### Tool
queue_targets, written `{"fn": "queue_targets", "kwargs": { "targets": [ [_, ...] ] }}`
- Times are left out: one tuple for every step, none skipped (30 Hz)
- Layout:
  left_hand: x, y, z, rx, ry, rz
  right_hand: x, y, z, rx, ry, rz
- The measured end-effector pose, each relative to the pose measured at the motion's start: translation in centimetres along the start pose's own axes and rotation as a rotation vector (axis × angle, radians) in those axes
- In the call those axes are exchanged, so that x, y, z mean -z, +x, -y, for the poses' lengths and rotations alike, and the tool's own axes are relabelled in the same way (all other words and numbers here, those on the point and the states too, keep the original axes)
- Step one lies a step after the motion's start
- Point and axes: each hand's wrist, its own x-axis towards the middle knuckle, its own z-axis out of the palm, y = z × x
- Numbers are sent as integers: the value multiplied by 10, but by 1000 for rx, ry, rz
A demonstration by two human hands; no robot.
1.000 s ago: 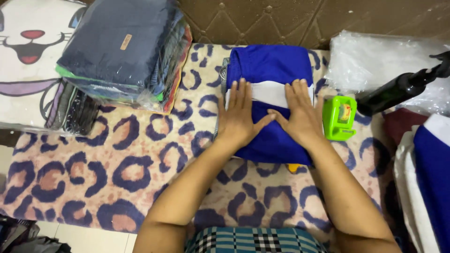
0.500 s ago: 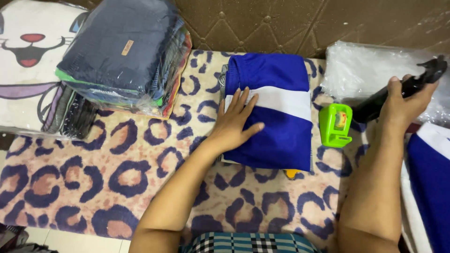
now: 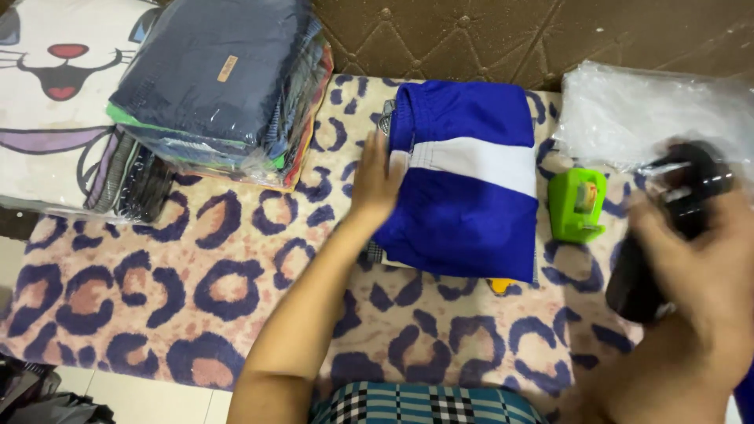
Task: The person folds various clothing items, including a yellow shirt, a blue shirt, a checkered shirt, a white t-shirt, and blue pants, on a leopard-print surface. They use a green tape dispenser to secure the folded items.
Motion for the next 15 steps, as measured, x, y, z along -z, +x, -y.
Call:
{"fn": "queue_targets", "kwargs": {
  "targets": [
    [9,2,-3,-1,-3,3,-7,-7,1,-3,-3,-2],
    [18,3,-6,178,-282,-57,-14,-14,1,-20,-51,109],
    [26,5,-10,358,-564,-115,-20,-20,1,-37,-101,218],
    [22,6,0,357,-569,-112,-28,-26,0,-39,-106,215],
    [18,7,11,278,-780,-190,-35,-32,-1,-94,-84,270],
    [14,8,21,196,-990,-267,-42,-39,-2,-150,-61,325],
    [17,8,17,195,-995,-266,-48,-41,-8,-150,-66,322],
    [19,7,14,210,-972,-264,-54,-43,-14,-154,-144,319],
    [23,6,10,224,-947,-262,-61,-45,-20,-157,-220,316],
    [28,4,5,221,-950,-261,-62,-42,-19,-156,-222,313],
    [33,3,-1,243,-924,-247,-64,-39,-19,-179,-261,319],
    [38,2,-7,264,-898,-233,-66,-37,-18,-203,-299,325],
    [36,3,-4,260,-902,-233,-64,-33,-21,-201,-301,320],
    [34,4,0,253,-932,-239,-61,-30,-24,-225,-300,227],
    [32,4,3,248,-961,-246,-58,-27,-27,-250,-298,136]
  ]
}}
